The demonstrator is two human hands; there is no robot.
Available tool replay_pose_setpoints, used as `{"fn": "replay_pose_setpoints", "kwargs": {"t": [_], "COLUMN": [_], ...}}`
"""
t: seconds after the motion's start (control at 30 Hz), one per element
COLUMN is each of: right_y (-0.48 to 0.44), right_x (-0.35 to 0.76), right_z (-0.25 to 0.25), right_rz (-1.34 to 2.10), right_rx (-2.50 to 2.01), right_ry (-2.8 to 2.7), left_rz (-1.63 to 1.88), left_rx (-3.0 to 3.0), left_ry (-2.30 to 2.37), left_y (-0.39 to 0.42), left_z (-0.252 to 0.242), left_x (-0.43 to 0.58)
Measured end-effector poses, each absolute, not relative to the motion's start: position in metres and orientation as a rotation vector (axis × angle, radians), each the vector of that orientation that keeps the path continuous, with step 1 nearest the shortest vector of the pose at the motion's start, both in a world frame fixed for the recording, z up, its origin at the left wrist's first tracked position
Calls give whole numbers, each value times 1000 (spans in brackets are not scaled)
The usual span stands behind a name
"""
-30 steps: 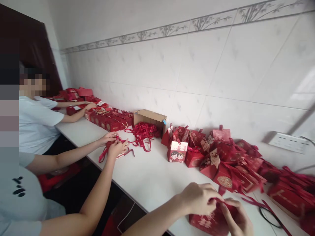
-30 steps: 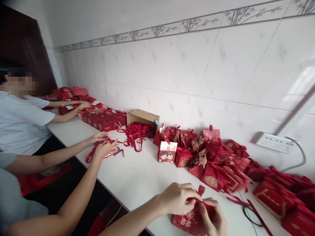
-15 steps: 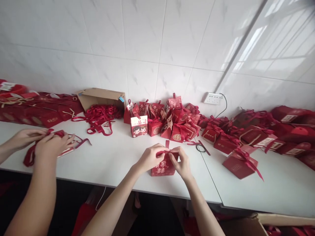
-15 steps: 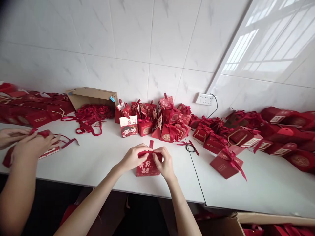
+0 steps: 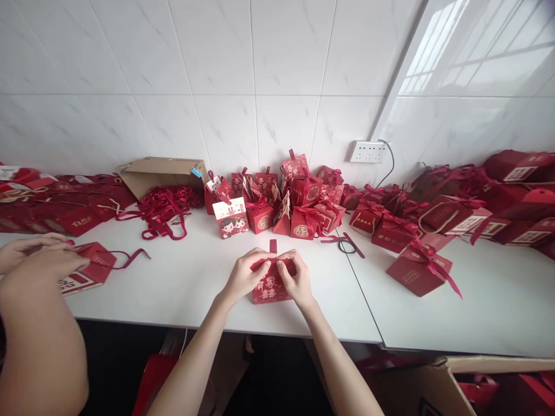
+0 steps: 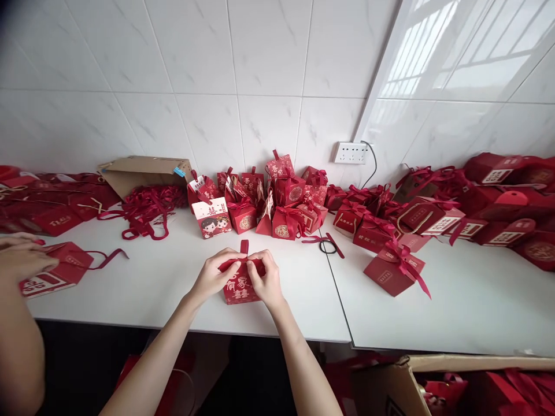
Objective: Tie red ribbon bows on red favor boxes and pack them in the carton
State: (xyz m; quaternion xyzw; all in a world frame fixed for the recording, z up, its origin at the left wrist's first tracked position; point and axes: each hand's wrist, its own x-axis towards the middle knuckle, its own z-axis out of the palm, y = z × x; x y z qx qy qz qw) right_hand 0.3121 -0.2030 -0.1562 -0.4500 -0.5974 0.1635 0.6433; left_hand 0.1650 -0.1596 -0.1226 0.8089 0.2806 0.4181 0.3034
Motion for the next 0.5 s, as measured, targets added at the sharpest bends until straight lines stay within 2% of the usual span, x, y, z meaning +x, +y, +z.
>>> {"fn": "replay_pose_setpoints", "kwargs": {"t": [0.5], "right_y": [-202], "right_x": [312], "right_z": [-158], "right_rz": [345], "right_rx": [-1017], "right_ry": [-1354], "left_rz": [1189], "left_rx": [2011], "left_ry": [722], "left_y": [-161], "left_z": [-124], "left_x": [171]}}
